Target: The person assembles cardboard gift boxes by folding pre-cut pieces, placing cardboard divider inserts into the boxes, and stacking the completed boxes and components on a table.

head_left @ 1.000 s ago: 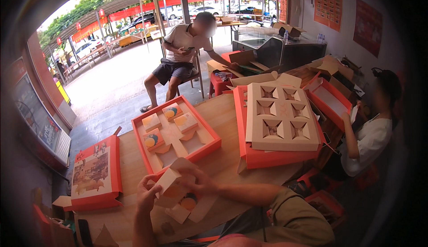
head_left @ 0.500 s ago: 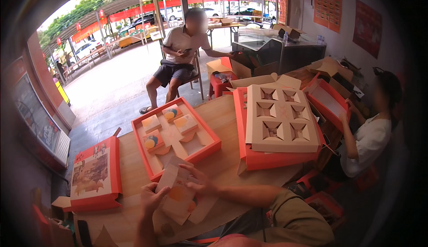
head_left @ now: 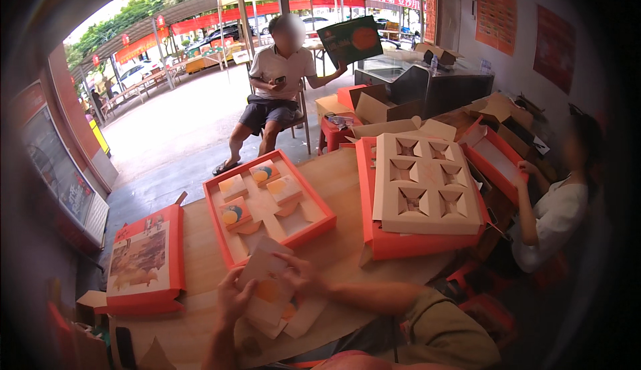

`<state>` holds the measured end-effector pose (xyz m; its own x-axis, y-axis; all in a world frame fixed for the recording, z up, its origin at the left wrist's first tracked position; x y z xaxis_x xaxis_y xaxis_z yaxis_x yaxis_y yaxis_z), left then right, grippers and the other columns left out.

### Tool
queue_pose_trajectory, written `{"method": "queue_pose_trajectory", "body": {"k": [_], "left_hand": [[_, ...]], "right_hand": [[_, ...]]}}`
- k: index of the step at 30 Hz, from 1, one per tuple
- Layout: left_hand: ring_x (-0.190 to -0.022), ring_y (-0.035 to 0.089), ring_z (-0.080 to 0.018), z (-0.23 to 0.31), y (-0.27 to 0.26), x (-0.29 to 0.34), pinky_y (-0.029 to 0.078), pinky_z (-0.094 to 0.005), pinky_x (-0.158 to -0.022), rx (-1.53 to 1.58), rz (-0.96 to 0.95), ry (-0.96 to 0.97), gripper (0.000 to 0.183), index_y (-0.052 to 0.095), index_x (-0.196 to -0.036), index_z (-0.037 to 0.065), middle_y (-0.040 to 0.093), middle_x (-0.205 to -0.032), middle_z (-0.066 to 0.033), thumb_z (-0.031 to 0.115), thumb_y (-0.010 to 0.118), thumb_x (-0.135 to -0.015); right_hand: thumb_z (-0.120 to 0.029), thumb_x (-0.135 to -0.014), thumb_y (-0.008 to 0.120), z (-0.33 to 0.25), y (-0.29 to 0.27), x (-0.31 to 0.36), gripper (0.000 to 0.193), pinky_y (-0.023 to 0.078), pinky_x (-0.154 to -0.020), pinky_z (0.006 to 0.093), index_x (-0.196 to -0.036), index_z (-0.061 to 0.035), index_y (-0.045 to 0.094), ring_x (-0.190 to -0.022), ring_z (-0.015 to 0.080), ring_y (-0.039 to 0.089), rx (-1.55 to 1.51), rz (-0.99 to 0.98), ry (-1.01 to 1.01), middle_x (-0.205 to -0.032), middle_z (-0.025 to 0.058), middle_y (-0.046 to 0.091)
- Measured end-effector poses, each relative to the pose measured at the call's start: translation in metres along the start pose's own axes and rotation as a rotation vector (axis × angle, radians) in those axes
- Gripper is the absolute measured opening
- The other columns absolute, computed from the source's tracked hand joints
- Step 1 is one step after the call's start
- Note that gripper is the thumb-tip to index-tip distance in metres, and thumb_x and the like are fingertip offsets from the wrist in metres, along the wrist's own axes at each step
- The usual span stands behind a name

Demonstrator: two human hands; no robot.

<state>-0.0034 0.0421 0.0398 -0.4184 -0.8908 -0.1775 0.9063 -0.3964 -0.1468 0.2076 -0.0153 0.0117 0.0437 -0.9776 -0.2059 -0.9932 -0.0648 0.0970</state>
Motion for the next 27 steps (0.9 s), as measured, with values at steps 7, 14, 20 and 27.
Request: {"method": "queue_pose_trajectory", "body": {"k": [7, 14, 20, 27], "left_hand": [[-0.083, 0.073, -0.0198, 0.032, 0.001, 0.005, 0.059, -0.0351, -0.072, -0.390, 0.138, 0.164, 0.040, 0.069, -0.120, 0.000, 0.075, -0.091, -0.0163, 0.018, 0.079, -0.086], [-0.078, 0.068, -0.0134, 0.013, -0.006, 0.001, 0.055, -0.0293, -0.066, -0.298, 0.089, 0.016, 0.032, 0.066, -0.109, -0.001, 0.071, -0.088, -0.0089, 0.020, 0.079, -0.089], [-0.080, 0.069, -0.0139, 0.025, -0.003, 0.003, 0.057, -0.0288, -0.069, -0.109, 0.005, -0.065, 0.033, 0.063, -0.110, -0.002, 0.071, -0.094, -0.0092, 0.018, 0.079, -0.089], [-0.087, 0.070, -0.0170, 0.009, -0.004, 0.000, 0.058, -0.0319, -0.074, -0.133, 0.056, -0.050, 0.033, 0.064, -0.116, -0.003, 0.073, -0.099, -0.0120, 0.012, 0.078, -0.090]], "right_hand": [[0.004, -0.101, 0.044, -0.017, 0.001, -0.002, 0.055, 0.048, -0.098, 0.0270, -0.155, -0.0061, 0.043, -0.112, 0.0131, 0.059, 0.163, 0.127, -0.150, -0.154, 0.0119, 0.049], [0.001, -0.103, 0.043, -0.024, -0.001, 0.000, 0.053, 0.043, -0.109, 0.0306, -0.156, -0.0062, 0.041, -0.136, 0.0214, 0.052, 0.212, 0.133, -0.138, -0.157, 0.0170, 0.046], [-0.002, -0.104, 0.044, -0.022, -0.002, -0.001, 0.054, 0.041, -0.111, 0.0312, -0.158, -0.0065, 0.038, -0.138, 0.0224, 0.051, 0.208, 0.162, -0.135, -0.158, 0.0179, 0.045], [-0.008, -0.102, 0.056, -0.028, 0.002, 0.001, 0.064, 0.049, -0.102, 0.0327, -0.161, -0.0085, 0.031, -0.121, 0.0210, 0.061, 0.249, 0.141, -0.231, -0.137, 0.0170, 0.060]]}}
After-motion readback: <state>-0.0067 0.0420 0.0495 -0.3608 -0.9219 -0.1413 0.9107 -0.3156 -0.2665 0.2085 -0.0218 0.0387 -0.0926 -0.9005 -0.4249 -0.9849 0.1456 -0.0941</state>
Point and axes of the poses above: each hand's wrist, its own x-axis away from the middle knuckle, its own y-axis out of the palm, z = x × y, the point moved 4 cm from there along -x, towards the middle knuckle
